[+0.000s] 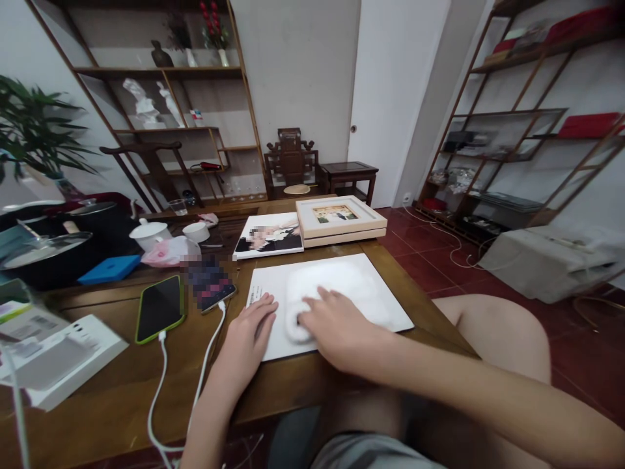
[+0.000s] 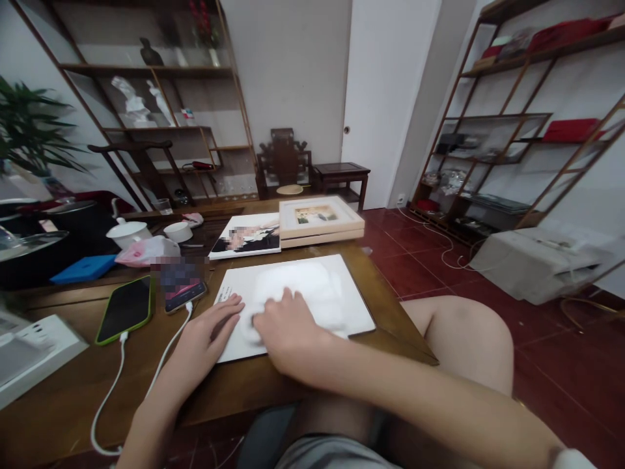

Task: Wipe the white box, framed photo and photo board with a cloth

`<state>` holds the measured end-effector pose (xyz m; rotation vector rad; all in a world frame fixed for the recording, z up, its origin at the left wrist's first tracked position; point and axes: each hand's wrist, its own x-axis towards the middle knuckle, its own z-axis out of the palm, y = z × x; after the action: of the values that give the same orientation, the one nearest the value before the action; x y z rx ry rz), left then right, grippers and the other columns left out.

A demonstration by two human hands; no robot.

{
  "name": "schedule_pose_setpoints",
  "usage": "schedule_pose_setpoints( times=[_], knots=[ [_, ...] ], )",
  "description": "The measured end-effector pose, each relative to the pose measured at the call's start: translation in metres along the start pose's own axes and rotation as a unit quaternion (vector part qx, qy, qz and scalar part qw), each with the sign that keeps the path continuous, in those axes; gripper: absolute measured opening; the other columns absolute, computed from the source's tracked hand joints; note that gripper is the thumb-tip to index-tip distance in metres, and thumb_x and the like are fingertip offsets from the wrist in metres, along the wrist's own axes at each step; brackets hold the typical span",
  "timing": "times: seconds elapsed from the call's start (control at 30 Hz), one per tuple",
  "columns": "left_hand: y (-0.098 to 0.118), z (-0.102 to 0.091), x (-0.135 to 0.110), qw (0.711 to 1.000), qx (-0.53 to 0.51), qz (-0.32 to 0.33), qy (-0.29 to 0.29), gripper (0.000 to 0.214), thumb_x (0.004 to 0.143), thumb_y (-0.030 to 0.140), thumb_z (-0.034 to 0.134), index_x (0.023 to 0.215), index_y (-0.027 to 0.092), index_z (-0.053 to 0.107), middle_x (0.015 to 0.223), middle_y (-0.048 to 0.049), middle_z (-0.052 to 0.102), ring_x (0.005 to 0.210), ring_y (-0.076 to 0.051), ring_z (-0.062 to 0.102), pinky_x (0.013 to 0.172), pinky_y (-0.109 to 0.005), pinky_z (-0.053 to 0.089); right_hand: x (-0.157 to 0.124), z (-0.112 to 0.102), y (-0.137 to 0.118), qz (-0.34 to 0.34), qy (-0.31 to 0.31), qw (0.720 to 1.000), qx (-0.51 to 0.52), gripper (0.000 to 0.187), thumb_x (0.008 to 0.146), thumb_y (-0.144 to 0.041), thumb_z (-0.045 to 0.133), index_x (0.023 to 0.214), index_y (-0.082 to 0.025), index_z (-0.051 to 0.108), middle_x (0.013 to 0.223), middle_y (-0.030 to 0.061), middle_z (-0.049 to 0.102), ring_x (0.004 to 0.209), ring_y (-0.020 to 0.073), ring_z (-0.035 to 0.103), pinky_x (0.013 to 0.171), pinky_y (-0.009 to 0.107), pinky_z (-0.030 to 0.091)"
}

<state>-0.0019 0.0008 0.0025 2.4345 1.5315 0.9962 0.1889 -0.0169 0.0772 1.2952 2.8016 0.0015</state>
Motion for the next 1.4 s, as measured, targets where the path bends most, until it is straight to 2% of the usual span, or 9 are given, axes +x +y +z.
schedule_pose_setpoints(
  times=[0.23, 0.37, 0.53, 0.63, 0.73, 0.9, 1.13, 1.27, 1.4],
  knots=[
    [0.002, -0.003, 0.000, 1.000, 0.014, 0.001, -0.007, 0.028, 0.087, 0.025, 0.045, 0.100, 0.015, 0.068, 0.114, -0.0133, 0.067, 0.109, -0.025, 0.061, 0.097, -0.043, 0.046, 0.074, -0.005, 0.043, 0.027, 0.033, 0.999, -0.012, 0.030, 0.080, -0.007, 0.044, 0.102, -0.012, 0.064, 0.099, 0.0167, 0.065, 0.091, 0.0279, 0.062, 0.068, 0.033, 0.046],
    [0.001, -0.001, 0.000, 1.000, 0.010, -0.003, -0.004, 0.029, 0.087, 0.025, 0.045, 0.101, 0.014, 0.068, 0.114, -0.0136, 0.067, 0.110, -0.025, 0.061, 0.097, -0.044, 0.047, 0.053, -0.009, 0.034, -0.006, 0.017, 1.000, -0.018, 0.026, 0.080, -0.006, 0.046, 0.095, -0.012, 0.066, 0.089, 0.0154, 0.067, 0.085, 0.0270, 0.063, 0.064, 0.032, 0.046],
    [-0.001, 0.000, -0.001, 1.000, 0.010, 0.003, -0.010, 0.031, 0.087, 0.025, 0.043, 0.100, 0.012, 0.068, 0.113, -0.0156, 0.067, 0.110, -0.026, 0.061, 0.097, -0.045, 0.046, -0.012, -0.019, -0.011, -0.115, -0.029, 0.992, -0.033, 0.008, 0.076, -0.017, 0.060, 0.081, -0.015, 0.066, 0.080, 0.0115, 0.066, 0.071, 0.0252, 0.062, 0.060, 0.035, 0.047],
    [-0.001, 0.000, -0.002, 1.000, 0.014, 0.001, -0.007, 0.031, 0.087, 0.025, 0.044, 0.100, 0.011, 0.068, 0.112, -0.0159, 0.068, 0.110, -0.026, 0.061, 0.097, -0.045, 0.046, -0.035, -0.022, -0.030, -0.140, -0.087, 0.985, -0.047, 0.011, 0.072, -0.022, 0.067, 0.080, -0.015, 0.065, 0.080, 0.0111, 0.067, 0.073, 0.0279, 0.062, 0.068, 0.042, 0.047],
    [-0.001, 0.000, -0.001, 1.000, 0.015, 0.004, -0.006, 0.032, 0.087, 0.025, 0.043, 0.100, 0.010, 0.068, 0.112, -0.0164, 0.067, 0.110, -0.027, 0.061, 0.097, -0.045, 0.046, -0.031, -0.019, -0.025, -0.129, -0.063, 0.989, -0.018, 0.011, 0.073, -0.020, 0.064, 0.083, -0.016, 0.065, 0.080, 0.0088, 0.067, 0.073, 0.0269, 0.062, 0.065, 0.040, 0.047],
    [0.000, -0.001, 0.000, 1.000, 0.011, 0.005, -0.010, 0.032, 0.087, 0.025, 0.042, 0.101, 0.010, 0.068, 0.113, -0.0170, 0.067, 0.111, -0.027, 0.060, 0.096, -0.044, 0.047, 0.018, -0.015, 0.011, -0.040, -0.002, 0.999, -0.005, 0.021, 0.078, -0.010, 0.049, 0.090, -0.014, 0.066, 0.082, 0.0121, 0.067, 0.077, 0.0258, 0.063, 0.058, 0.032, 0.043],
    [0.002, -0.001, -0.001, 1.000, 0.004, -0.007, -0.003, 0.030, 0.087, 0.025, 0.044, 0.099, 0.011, 0.068, 0.112, -0.0158, 0.067, 0.109, -0.025, 0.061, 0.097, -0.041, 0.046, 0.075, -0.013, 0.040, -0.035, 0.025, 0.999, -0.012, 0.024, 0.081, -0.009, 0.046, 0.095, -0.011, 0.066, 0.094, 0.0162, 0.066, 0.088, 0.0269, 0.062, 0.063, 0.030, 0.041],
    [0.004, -0.003, 0.000, 1.000, 0.008, -0.007, -0.010, 0.031, 0.087, 0.025, 0.043, 0.100, 0.011, 0.068, 0.112, -0.0160, 0.067, 0.109, -0.026, 0.061, 0.096, -0.043, 0.046, 0.059, -0.010, 0.033, -0.054, 0.019, 0.998, -0.005, 0.022, 0.081, -0.009, 0.047, 0.092, -0.013, 0.066, 0.088, 0.0133, 0.067, 0.083, 0.0243, 0.062, 0.061, 0.029, 0.039],
    [0.004, -0.003, 0.001, 1.000, 0.011, -0.001, -0.018, 0.032, 0.086, 0.024, 0.041, 0.099, 0.011, 0.068, 0.115, -0.0162, 0.066, 0.110, -0.026, 0.061, 0.096, -0.044, 0.047, 0.005, -0.011, 0.002, -0.114, 0.001, 0.993, -0.004, 0.013, 0.078, -0.013, 0.052, 0.083, -0.014, 0.065, 0.081, 0.0111, 0.066, 0.072, 0.0228, 0.060, 0.061, 0.032, 0.040]
  ],
)
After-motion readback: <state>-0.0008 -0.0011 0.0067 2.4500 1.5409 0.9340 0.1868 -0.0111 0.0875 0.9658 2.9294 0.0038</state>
